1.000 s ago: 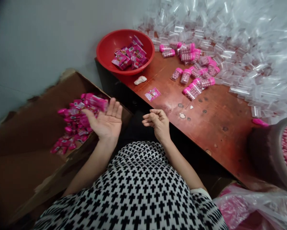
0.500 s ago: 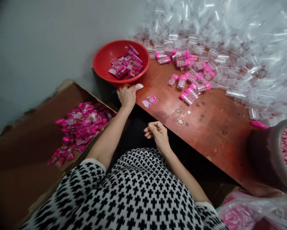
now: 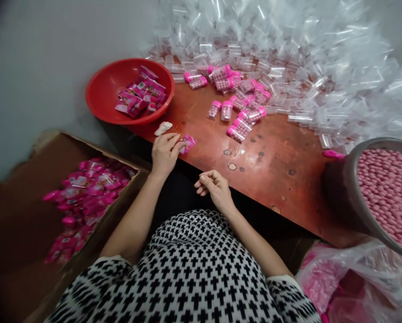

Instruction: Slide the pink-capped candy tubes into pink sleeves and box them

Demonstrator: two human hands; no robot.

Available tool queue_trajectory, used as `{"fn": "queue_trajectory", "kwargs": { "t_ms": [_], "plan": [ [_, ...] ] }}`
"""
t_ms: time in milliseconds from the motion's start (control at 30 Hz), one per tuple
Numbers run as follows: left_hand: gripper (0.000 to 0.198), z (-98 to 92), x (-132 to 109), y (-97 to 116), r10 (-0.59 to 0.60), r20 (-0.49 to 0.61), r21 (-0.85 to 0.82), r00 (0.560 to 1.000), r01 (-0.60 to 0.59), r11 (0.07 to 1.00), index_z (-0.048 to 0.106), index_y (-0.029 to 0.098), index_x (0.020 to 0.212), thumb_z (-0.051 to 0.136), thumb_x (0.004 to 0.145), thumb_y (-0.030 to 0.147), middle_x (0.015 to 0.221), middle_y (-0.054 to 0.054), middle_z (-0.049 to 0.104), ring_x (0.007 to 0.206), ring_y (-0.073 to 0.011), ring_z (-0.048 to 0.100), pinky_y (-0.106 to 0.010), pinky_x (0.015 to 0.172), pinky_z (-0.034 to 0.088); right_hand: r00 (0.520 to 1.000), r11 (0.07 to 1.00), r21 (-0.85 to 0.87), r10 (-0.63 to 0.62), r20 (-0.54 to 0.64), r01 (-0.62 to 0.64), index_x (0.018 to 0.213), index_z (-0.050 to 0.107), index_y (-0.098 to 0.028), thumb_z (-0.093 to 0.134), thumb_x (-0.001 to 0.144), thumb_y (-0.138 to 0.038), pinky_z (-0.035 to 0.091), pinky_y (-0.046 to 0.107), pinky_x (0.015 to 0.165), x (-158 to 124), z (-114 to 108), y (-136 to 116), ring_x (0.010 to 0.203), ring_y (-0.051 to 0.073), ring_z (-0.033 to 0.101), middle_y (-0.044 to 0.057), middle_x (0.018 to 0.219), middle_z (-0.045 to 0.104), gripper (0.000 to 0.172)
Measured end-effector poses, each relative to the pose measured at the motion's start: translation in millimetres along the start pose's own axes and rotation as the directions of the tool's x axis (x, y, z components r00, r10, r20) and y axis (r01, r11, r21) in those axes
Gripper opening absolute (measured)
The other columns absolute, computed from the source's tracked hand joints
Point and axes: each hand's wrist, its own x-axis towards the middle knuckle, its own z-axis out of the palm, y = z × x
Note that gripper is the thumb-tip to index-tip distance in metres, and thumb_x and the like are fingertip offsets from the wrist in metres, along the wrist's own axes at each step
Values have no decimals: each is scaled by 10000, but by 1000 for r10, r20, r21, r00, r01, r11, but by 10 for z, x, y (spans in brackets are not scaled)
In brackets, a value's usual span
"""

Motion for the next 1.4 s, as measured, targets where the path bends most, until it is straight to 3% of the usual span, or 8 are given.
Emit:
{"fn": "queue_trajectory", "kwargs": {
  "t_ms": [333,633,733,867,1000,1200,1333,1400],
  "plan": [
    [199,204,-97,-73,-148,12,-41,989,149,988,729,243,926,566,858,337,1198,-42,656,1260,-237,474,-507,1141,184,999,999,-45,4,51,-2,835,578,-195,665,759,-459,468,198,464,7,61,-28,510,89,611,-13,667,691,289],
    [239,-58,-301,500,-70,-35,-385,997,51,921,703,254,1043,569,857,326,1211,-56,651,1226,-211,518,-425,1112,302,984,986,2,-168,-60,169,1050,466,-256,747,669,-397,499,223,586,636,157,-318,663,101,611,-44,811,643,493],
    [374,-115,-351,550,-258,63,-602,964,243,761,662,252,1141,653,790,382,1208,-63,649,1145,-221,581,-393,1045,404,981,977,-87,-196,0,195,1003,492,-232,727,688,-359,436,207,527,750,82,-379,528,81,523,-88,622,556,413],
    [367,-121,-332,510,-328,476,-732,816,574,366,734,163,929,699,718,461,908,-76,720,846,-212,679,-362,826,553,963,943,-268,-132,233,195,1049,502,-216,688,727,-313,383,207,521,780,-90,-486,515,81,490,-90,600,544,384],
    [319,-110,-300,551,-309,642,-682,701,707,187,744,131,787,779,632,407,794,-66,712,733,-168,674,-285,722,572,941,824,-515,-64,333,238,1040,524,-197,646,759,-272,327,202,509,793,-193,-630,500,77,442,-100,554,494,315],
    [295,-49,-276,656,-342,678,-679,651,733,49,747,137,777,803,602,367,782,-65,720,696,-147,675,-258,685,572,942,683,-671,-75,328,288,1023,560,-193,634,768,-256,325,214,528,830,-211,-740,502,85,436,-88,549,482,273],
    [255,2,-299,652,-432,645,-685,630,727,38,731,126,679,821,566,335,665,-51,693,604,-125,648,-228,617,559,961,416,-896,-274,38,154,1037,574,-150,638,779,-452,429,314,671,980,-368,-946,697,191,585,45,738,623,402],
    [256,4,-320,653,-466,646,-684,605,730,0,718,117,651,831,542,320,635,-50,683,581,-121,641,-220,599,551,874,278,-958,-446,-191,-67,1104,546,-104,557,814,-555,438,401,779,1126,-510,-1123,879,279,609,151,900,647,537]
  ]
}}
